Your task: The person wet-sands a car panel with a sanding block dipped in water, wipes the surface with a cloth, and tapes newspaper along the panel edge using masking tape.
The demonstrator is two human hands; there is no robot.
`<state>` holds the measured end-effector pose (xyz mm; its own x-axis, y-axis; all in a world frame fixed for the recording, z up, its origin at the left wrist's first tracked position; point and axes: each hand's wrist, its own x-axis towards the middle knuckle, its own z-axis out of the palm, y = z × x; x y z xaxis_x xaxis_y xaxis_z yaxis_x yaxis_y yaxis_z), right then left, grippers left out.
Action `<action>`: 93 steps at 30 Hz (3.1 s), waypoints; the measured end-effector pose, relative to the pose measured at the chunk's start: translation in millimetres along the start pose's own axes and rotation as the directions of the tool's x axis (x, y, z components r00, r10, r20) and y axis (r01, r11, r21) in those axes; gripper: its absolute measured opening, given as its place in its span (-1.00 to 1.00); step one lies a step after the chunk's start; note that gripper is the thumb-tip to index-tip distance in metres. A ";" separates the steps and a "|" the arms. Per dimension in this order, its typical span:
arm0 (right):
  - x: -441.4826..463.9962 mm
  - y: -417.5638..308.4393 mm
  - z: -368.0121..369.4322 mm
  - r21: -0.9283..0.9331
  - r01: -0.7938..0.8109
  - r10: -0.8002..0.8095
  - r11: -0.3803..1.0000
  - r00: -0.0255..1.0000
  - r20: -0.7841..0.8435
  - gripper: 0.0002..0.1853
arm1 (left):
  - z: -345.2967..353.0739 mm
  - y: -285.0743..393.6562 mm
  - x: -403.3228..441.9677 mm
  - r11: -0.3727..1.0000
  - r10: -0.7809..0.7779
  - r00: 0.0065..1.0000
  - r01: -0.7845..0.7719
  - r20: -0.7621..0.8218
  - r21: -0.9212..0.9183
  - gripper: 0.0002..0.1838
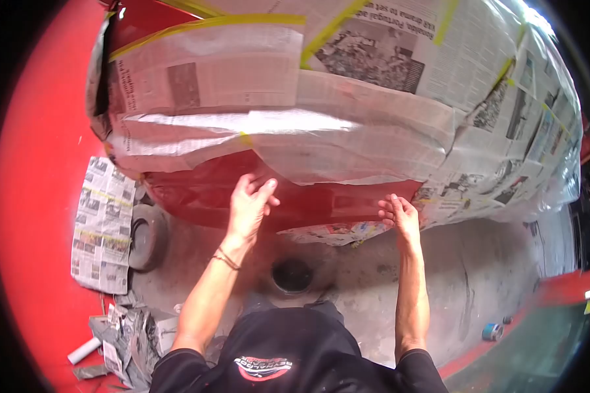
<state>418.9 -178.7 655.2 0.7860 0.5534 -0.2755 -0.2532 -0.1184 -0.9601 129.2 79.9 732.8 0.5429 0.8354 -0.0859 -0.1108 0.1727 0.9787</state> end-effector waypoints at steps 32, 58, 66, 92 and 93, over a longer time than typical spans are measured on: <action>64.6 -191.9 -79.1 0.307 0.308 -0.377 0.900 0.905 0.198 -0.65 | 30.3 106.7 102.4 0.967 -0.034 0.976 0.087 0.217 -0.238 -0.72; 42.9 -130.1 -42.3 -0.927 0.189 -0.840 0.325 0.507 -0.191 -0.53 | 74.9 131.5 140.2 0.671 0.056 0.995 0.022 0.080 -0.741 -0.79; 77.4 -147.9 -74.6 -0.943 0.279 -0.880 0.179 0.475 -0.026 -0.56 | 83.7 126.5 129.6 0.699 0.068 0.997 -0.016 0.045 -0.715 -0.79; 91.0 -184.3 -70.4 -0.992 0.054 -0.784 -0.110 0.609 0.120 -0.54 | 67.9 116.1 178.1 0.662 0.134 0.981 0.018 0.142 -0.749 -0.75; 86.5 -184.9 -65.1 -0.993 0.059 -0.773 -0.104 0.623 0.118 -0.54 | 68.1 117.7 177.2 0.662 0.137 0.979 0.022 0.150 -0.749 -0.76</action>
<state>570.5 -162.6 805.9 0.6192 0.5335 0.5762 0.6323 -0.7738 0.0370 269.1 212.7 845.4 0.6411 0.7635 0.0780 -0.6850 0.5234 0.5068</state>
